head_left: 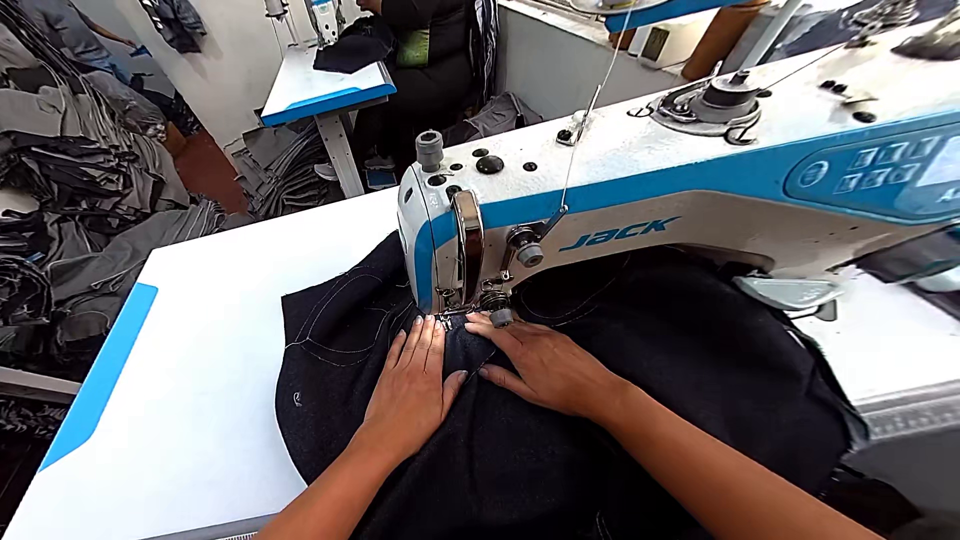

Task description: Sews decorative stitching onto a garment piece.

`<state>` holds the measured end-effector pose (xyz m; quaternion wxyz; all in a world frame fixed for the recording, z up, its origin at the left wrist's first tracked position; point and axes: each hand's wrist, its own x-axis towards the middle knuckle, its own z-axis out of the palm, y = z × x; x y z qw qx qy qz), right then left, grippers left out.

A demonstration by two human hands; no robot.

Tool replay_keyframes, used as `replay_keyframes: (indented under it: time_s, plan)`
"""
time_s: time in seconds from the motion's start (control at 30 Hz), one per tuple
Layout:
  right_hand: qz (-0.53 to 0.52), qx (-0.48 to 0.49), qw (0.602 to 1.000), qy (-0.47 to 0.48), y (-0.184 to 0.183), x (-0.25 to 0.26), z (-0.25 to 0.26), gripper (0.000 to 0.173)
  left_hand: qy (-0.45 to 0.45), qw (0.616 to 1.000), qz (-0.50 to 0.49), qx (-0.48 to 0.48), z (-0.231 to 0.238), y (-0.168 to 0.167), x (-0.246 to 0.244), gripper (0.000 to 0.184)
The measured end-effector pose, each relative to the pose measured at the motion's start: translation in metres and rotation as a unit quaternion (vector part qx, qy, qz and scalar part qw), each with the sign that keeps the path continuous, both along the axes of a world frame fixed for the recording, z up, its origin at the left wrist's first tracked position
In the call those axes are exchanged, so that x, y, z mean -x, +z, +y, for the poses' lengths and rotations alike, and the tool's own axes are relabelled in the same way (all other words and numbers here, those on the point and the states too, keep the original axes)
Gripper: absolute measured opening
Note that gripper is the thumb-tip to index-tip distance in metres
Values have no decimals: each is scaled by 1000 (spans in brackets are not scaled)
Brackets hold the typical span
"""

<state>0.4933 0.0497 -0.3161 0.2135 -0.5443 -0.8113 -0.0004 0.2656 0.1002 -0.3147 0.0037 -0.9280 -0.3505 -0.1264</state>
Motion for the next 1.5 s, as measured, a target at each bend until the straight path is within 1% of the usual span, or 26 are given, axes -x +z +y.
replay_keyframes:
  time_s: [0.1,0.17,0.23,0.27,0.3,0.33,0.37,0.43,0.47,0.5,0.53,0.57,0.6,0.67,0.73,0.8,0.87,0.93,0.97,1.07,1.17,1.33,1.5]
  plan:
    - [-6,9,1000,11,0,-1,1,62,-28,999,8,26,8,3,9,69]
    - [-28,22,999,40,5,-4,-2,66,-108,994,12,28,34,7,28,64]
    - [-76,48,993,74,16,-5,-9,68,-212,977,19,3,71,9,49,60]
    - [-103,68,988,89,23,-5,-12,68,-247,969,30,-7,86,12,54,59]
    - [-128,77,983,103,28,-7,-14,67,-261,965,35,-13,93,14,55,57]
    - [-147,81,979,119,32,-9,-14,67,-248,968,29,-8,92,17,52,55]
    - [-159,82,975,135,34,-13,-12,67,-202,979,12,16,81,22,43,52]
    - [-157,45,973,161,31,-18,-7,66,-53,995,-20,84,45,28,19,52]
    - [-148,13,975,164,26,-19,-6,66,14,994,-32,106,28,25,8,59]
    - [-138,-19,977,159,20,-18,-7,66,59,991,-29,113,18,19,1,68]
    - [-127,-47,980,146,15,-14,-9,66,78,992,-17,94,15,13,-2,75]
    - [-113,-71,983,125,10,-9,-12,66,78,994,-5,83,17,10,-3,80]
    - [-101,-89,986,97,6,-1,-17,65,61,995,7,80,23,10,0,84]
    - [-90,-96,991,25,3,28,-28,67,-14,997,28,76,44,13,12,84]
    - [-94,-81,991,-58,1,69,-37,73,-126,990,33,61,74,15,24,82]
    - [-99,-68,985,-128,1,107,-39,76,-234,970,39,46,104,19,26,83]
    - [-117,-63,976,-172,4,133,-36,74,-310,949,55,36,128,22,25,84]
    - [-145,-64,969,-191,7,144,-33,74,-360,931,61,21,144,21,21,87]
    - [-156,-68,966,-195,7,146,-32,73,-377,924,60,18,148,20,20,85]
    - [-176,-78,960,-203,8,150,-30,71,-404,913,58,16,156,20,17,83]
    - [-182,-92,957,-205,6,153,-29,69,-409,910,59,17,157,20,16,83]
    - [-177,-122,959,-186,2,142,-33,65,-377,925,54,17,149,17,19,85]
    - [-173,-119,962,-172,1,137,-35,62,-358,932,56,14,144,17,21,85]
